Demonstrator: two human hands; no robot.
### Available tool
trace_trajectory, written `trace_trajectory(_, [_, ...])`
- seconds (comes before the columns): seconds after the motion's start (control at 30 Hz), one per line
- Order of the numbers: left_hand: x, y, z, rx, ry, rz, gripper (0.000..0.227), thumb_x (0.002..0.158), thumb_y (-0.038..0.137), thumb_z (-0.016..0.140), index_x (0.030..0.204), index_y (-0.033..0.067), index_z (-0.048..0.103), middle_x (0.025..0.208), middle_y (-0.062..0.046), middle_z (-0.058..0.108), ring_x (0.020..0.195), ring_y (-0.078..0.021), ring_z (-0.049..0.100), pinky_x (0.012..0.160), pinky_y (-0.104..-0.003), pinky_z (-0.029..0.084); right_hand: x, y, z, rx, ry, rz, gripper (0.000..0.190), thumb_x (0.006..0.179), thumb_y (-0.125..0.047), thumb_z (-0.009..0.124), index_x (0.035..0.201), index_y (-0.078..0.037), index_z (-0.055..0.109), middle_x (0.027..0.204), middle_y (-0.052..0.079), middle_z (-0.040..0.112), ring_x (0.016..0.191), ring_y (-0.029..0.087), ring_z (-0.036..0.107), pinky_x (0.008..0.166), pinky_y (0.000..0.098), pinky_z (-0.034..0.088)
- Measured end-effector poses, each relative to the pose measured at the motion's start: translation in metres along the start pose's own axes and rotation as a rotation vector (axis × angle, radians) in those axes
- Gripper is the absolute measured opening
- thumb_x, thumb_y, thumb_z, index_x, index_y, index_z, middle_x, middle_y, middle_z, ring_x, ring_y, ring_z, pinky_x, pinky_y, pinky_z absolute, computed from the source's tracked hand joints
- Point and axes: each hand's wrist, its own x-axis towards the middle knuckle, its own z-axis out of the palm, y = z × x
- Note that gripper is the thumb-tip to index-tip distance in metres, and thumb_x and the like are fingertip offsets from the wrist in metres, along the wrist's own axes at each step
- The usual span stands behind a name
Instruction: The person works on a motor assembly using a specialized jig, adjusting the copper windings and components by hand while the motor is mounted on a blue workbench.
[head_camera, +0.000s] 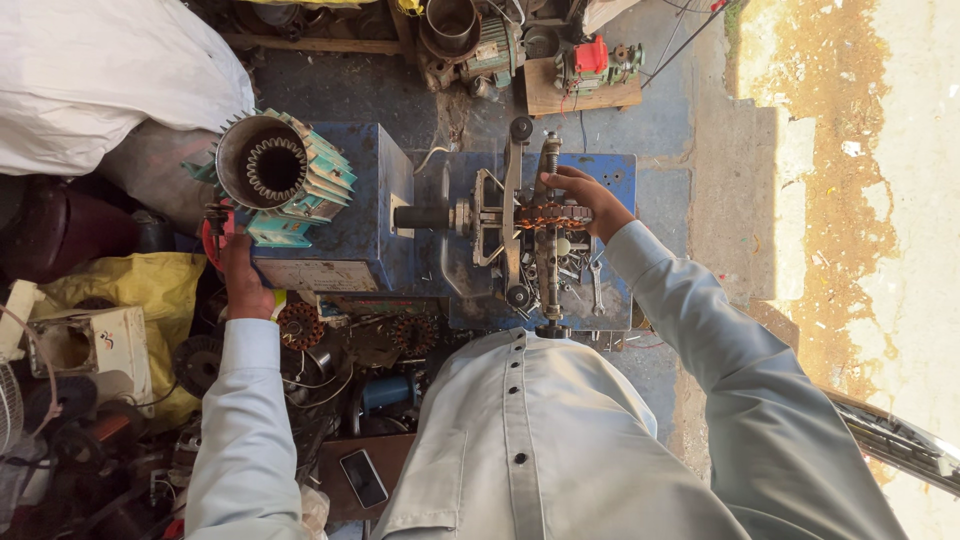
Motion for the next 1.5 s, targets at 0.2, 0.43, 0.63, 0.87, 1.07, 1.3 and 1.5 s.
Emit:
trace_trajectory(0.2, [0.007,-0.01,-0.014,-0.029,-0.098,0.094,0.038,0.104,0.025,0.065,0.135,0.0054,0.055,0.131,-0.003,0.059,0.124,-0.0179,0.055,0.113,-0.04,0.044,0.004,0.003,-0.002,0.075,-0.056,-0.04,0.07,0.088,-0.027,0.076,0.148,-0.006,0.047,0.131,0.015,0.066,0.103,0.028,0.072,0.085,0.0381,0.063])
trace_trajectory(0.43, [-0.011,0.014,0.014,-0.023,-0.122,0.055,0.053,0.093,0.025,0.064,0.143,0.0088,0.055,0.138,-0.002,0.06,0.127,-0.0169,0.057,0.112,-0.035,0.045,0.004,0.002,-0.003,0.05,-0.042,-0.023,0.075,0.088,-0.032,0.075,0.152,-0.008,0.045,0.135,0.016,0.062,0.11,0.031,0.069,0.088,0.0392,0.062])
trace_trajectory(0.63, [-0.019,0.025,0.029,0.013,-0.157,0.1,0.054,0.101,0.031,0.067,0.147,0.0048,0.053,0.142,-0.004,0.06,0.129,-0.0184,0.058,0.112,-0.037,0.046,0.01,0.008,-0.006,0.039,0.01,-0.012,0.088,0.083,-0.034,0.079,0.155,-0.006,0.035,0.148,0.021,0.05,0.124,0.041,0.061,0.091,0.0441,0.062])
trace_trajectory(0.87, [-0.017,0.012,0.014,0.038,-0.049,0.019,0.056,0.094,0.035,0.071,0.14,0.0077,0.055,0.134,-0.003,0.062,0.123,-0.0194,0.061,0.104,-0.039,0.05,0.013,0.013,-0.008,0.07,0.049,-0.008,0.096,0.074,-0.033,0.085,0.153,-0.004,0.039,0.152,0.027,0.048,0.13,0.047,0.055,0.091,0.0493,0.062])
trace_trajectory(1.07, [-0.009,0.0,-0.001,0.016,-0.016,0.033,0.047,0.094,0.032,0.073,0.13,0.0039,0.061,0.126,-0.005,0.065,0.116,-0.0186,0.063,0.103,-0.038,0.051,0.008,0.011,-0.007,0.01,0.127,0.048,0.092,0.078,-0.031,0.083,0.157,-0.008,0.042,0.153,0.024,0.042,0.138,0.047,0.039,0.095,0.0509,0.055])
trace_trajectory(1.3, [-0.003,-0.015,-0.011,-0.037,0.058,0.093,0.027,0.104,0.021,0.073,0.121,0.0014,0.062,0.12,-0.004,0.065,0.112,-0.0168,0.061,0.102,-0.039,0.05,0.01,0.014,-0.008,0.107,0.068,-0.003,0.09,0.075,-0.03,0.084,0.15,-0.006,0.041,0.149,0.023,0.05,0.135,0.044,0.051,0.093,0.0504,0.061])
trace_trajectory(1.5, [-0.001,-0.011,0.004,-0.011,0.044,0.114,0.026,0.104,0.024,0.072,0.119,0.0045,0.063,0.114,0.0,0.064,0.106,-0.0126,0.061,0.096,-0.035,0.049,-0.001,0.005,-0.002,0.074,0.049,-0.024,0.086,0.075,-0.031,0.082,0.148,-0.004,0.046,0.14,0.017,0.061,0.118,0.042,0.061,0.086,0.0472,0.06])
